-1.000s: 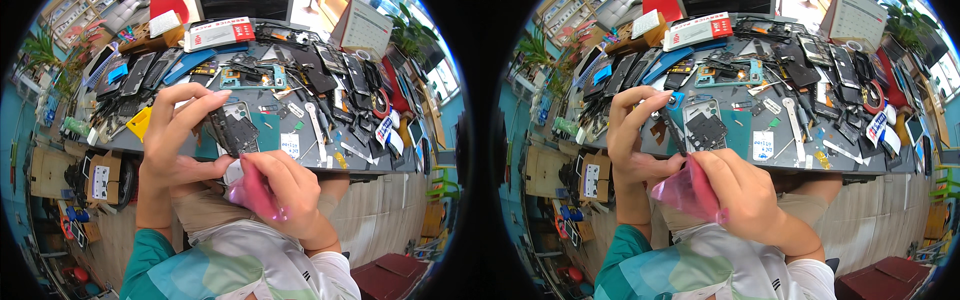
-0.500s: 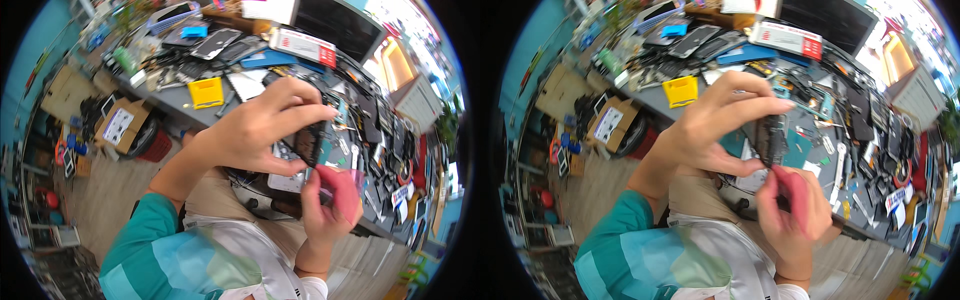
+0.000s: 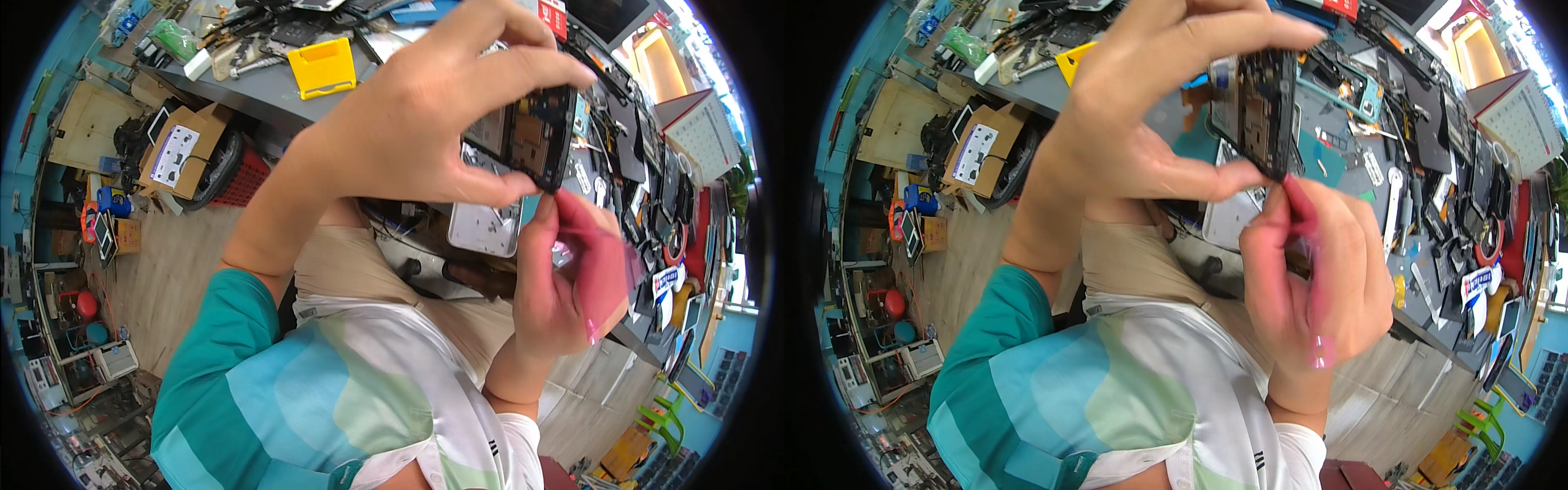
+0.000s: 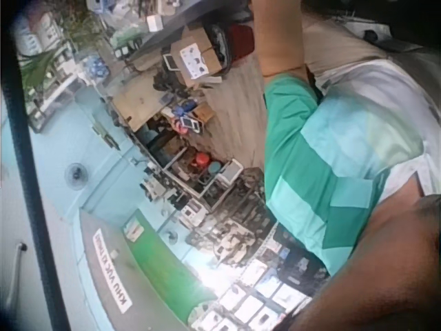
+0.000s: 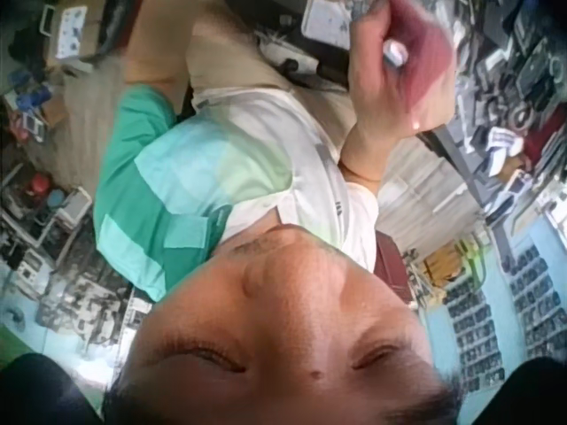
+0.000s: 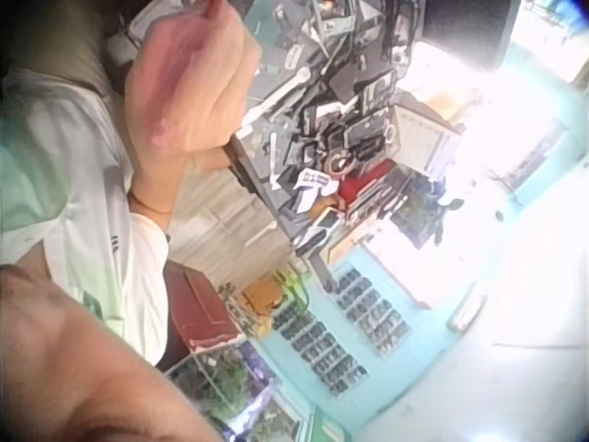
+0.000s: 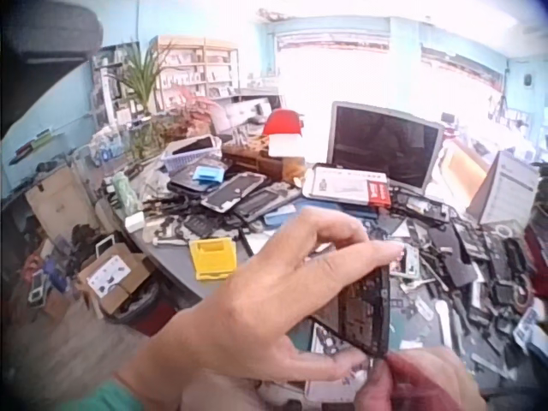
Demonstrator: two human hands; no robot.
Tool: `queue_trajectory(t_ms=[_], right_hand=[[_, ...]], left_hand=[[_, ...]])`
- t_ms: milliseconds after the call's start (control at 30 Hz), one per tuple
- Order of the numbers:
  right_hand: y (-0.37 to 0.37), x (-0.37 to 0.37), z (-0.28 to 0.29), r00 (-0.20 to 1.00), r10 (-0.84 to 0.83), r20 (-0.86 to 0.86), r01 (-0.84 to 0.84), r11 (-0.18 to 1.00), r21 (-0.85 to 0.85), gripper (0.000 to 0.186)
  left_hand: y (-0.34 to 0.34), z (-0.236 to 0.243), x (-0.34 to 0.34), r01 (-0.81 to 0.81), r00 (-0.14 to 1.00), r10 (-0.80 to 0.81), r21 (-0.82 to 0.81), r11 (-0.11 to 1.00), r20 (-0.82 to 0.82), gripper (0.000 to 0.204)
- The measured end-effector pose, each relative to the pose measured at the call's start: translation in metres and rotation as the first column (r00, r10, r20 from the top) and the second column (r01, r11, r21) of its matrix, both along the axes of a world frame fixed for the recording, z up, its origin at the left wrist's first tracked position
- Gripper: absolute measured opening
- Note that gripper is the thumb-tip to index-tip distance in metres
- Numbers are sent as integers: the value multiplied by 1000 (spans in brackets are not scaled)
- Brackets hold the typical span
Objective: The person disassembles a smartphone, removes the battery and camera module, then reassembles the device by reconnecting cables and securing the back cover. The person also handles a small pink plastic bag and places it on the desk.
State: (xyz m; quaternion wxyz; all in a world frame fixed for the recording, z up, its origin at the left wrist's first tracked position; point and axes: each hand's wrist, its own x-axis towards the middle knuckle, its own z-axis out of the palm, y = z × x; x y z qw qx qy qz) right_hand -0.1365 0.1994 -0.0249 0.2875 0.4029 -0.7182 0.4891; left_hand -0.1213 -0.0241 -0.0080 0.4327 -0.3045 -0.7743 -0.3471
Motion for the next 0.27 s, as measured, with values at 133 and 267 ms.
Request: queue_trajectory(t_ms=[133,267], right_hand=[[-3,-1,-3,999,-23,31,24,1000,-20,23],[-4,4,-1,998,-31,61,31,999,12,14]], left_hand=[[-18,-10,-22,42,994,-48,-62,997,-102,84],[-21,-12,-21,29,995,-36,-75,997,-90,84]])
